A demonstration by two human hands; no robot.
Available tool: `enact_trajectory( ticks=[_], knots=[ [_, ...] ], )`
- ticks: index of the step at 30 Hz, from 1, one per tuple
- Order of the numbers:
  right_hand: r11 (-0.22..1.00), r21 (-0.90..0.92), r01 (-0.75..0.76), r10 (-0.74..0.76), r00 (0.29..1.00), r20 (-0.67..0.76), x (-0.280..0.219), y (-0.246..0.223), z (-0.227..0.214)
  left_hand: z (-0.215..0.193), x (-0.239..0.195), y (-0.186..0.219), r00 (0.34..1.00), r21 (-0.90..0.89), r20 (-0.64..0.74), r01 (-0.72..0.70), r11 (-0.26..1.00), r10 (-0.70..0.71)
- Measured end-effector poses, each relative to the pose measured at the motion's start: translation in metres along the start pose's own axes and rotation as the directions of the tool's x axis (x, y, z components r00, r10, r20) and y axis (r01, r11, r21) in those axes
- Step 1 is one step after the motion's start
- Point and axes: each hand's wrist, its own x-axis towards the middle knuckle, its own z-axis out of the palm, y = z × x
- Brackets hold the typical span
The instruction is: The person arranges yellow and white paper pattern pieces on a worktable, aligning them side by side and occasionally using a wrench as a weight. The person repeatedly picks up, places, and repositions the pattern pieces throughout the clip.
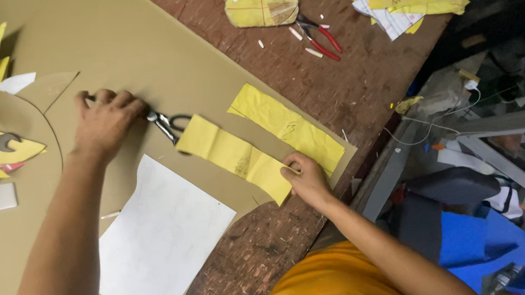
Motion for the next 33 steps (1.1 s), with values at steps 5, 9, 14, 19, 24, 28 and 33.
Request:
enact_trajectory(
  ticks=[5,9,14,19,24,28,33],
  knots=[
    [0.999,0.018,0.032,-0.032,0.999,0.014,0.009,-0.006,0.004,0.015,0.001,-0.036,0.954,-0.021,-0.068,0.292,0.956,-0.292],
    [0.968,-0.159,0.196,-0.202,0.979,-0.020,0.008,0.004,0.004,0.012,-0.001,-0.021,0.831,-0.162,-0.248,0.471,0.867,-0.498],
    [0.997,-0.081,-0.001,0.000,1.000,-0.010,0.007,0.007,0.015,-0.029,-0.018,0.138,0.883,-0.423,-0.270,0.248,0.871,-0.383],
    [0.977,-0.081,0.198,-0.200,0.980,-0.019,0.018,0.010,0.028,-0.023,-0.045,0.239,0.928,-0.481,-0.082,0.283,0.830,-0.364],
    [0.985,-0.050,0.164,-0.161,0.985,0.060,0.007,-0.009,0.015,-0.030,-0.034,0.209,0.958,-0.441,0.025,0.267,0.857,-0.286],
    [0.641,-0.376,0.669,-0.624,0.739,0.253,-0.004,-0.068,-0.030,-0.087,-0.014,0.204,0.979,-0.554,-0.171,-0.191,0.811,0.113],
    [0.639,-0.383,0.667,-0.702,0.710,0.064,-0.009,-0.132,-0.095,-0.125,-0.009,0.221,0.946,-0.836,0.321,0.307,0.454,-0.048]
  ],
)
